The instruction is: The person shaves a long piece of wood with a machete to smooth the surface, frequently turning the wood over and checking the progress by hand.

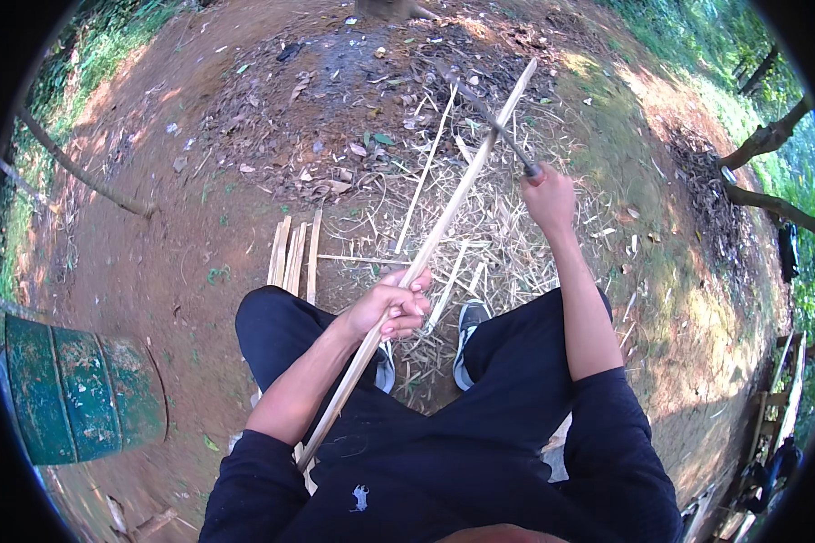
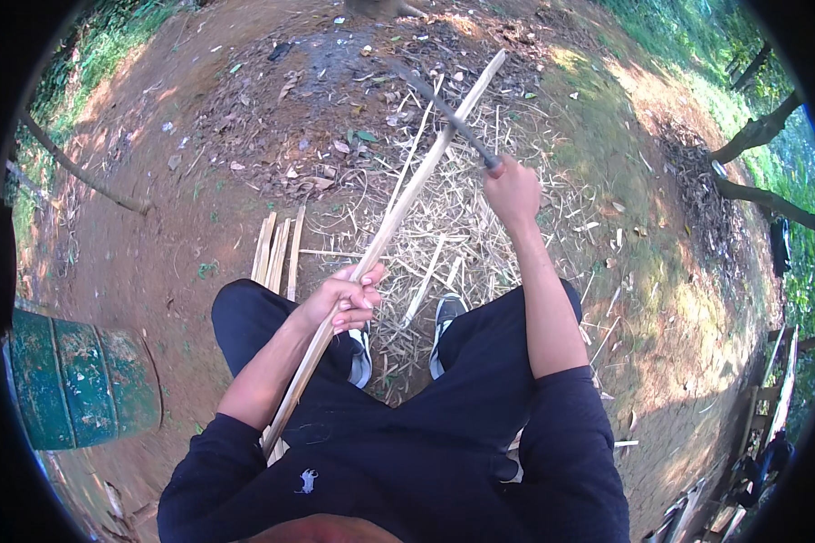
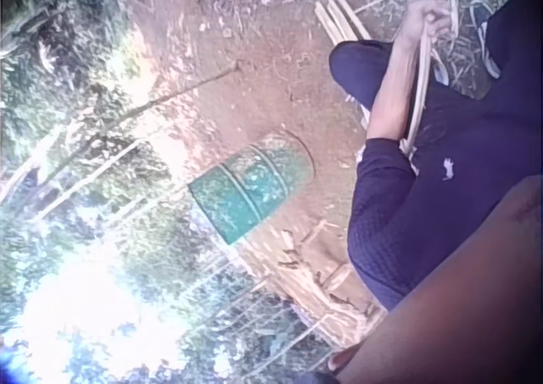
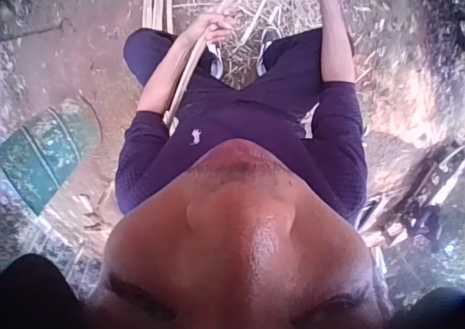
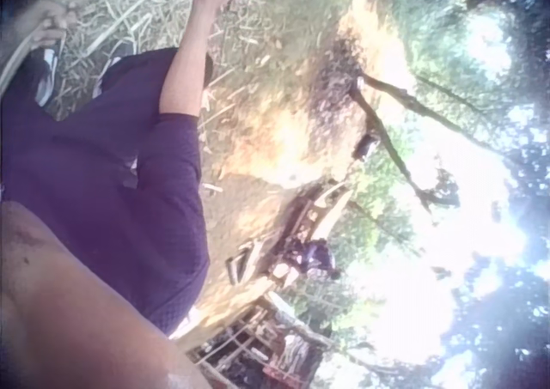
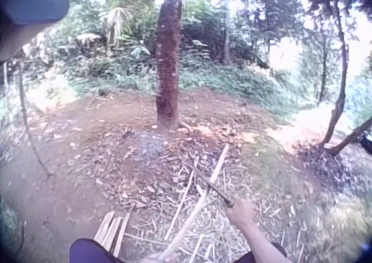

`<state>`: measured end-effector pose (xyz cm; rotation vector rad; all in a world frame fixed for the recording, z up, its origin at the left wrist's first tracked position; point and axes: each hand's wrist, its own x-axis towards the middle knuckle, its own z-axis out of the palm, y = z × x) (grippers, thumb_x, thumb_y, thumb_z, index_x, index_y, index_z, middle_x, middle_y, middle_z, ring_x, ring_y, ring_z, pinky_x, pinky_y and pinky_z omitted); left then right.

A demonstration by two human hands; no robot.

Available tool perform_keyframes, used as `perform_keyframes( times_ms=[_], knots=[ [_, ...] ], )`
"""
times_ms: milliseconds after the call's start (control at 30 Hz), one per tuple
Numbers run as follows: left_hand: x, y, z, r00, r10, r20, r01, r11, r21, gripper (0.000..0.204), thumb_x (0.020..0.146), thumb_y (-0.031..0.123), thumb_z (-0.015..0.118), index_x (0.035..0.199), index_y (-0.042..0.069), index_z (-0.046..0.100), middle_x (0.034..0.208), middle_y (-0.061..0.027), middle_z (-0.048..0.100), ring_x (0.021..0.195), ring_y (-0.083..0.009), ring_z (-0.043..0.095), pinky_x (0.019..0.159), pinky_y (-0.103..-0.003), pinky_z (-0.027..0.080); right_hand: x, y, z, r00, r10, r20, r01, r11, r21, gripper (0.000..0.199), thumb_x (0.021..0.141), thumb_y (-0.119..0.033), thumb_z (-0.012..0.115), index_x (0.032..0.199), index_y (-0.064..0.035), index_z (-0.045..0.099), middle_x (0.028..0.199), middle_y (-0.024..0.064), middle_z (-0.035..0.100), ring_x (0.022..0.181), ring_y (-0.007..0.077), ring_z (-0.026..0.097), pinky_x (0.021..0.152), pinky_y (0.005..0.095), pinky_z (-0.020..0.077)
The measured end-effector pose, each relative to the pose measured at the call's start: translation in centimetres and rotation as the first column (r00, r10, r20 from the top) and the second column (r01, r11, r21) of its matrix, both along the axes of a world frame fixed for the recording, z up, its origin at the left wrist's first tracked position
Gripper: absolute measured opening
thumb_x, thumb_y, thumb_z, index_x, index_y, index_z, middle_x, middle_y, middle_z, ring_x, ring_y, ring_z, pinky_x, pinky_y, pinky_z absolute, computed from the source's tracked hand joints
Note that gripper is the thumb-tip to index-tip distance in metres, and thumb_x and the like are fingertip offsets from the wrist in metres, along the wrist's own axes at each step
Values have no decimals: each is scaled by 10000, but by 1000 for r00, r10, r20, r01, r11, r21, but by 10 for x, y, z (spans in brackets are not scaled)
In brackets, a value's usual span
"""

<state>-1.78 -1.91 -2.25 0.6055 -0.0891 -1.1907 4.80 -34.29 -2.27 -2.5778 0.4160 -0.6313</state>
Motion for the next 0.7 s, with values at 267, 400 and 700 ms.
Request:
perform_keyframes(
  times_ms=[267,400,700],
  knots=[
    [-21,-2,5,994,-97,-40,97,995,0,285,771,-104,463,892,132,359,565,34,361,325,-61,347,272,-209,297,20,-95,-33,972,-229,-45,228,973,-35,222,839,-237,614,858,-20,656,756,178,691,732,401,678,705,508,524],
    [-20,-17,-20,986,-74,-149,86,994,73,265,761,-90,457,896,114,357,568,21,354,337,-62,357,271,-220,327,27,-74,-40,900,-382,-210,384,923,-34,315,895,-257,508,1014,-52,715,850,255,696,839,457,679,786,521,533],
    [-36,7,-9,972,-116,-206,123,992,21,276,765,-87,454,898,133,354,556,31,347,327,-71,354,266,-226,304,14,-65,-36,993,104,-59,-118,920,-374,136,835,-187,582,906,-110,667,726,163,672,700,375,663,629,506,508]
  ],
)
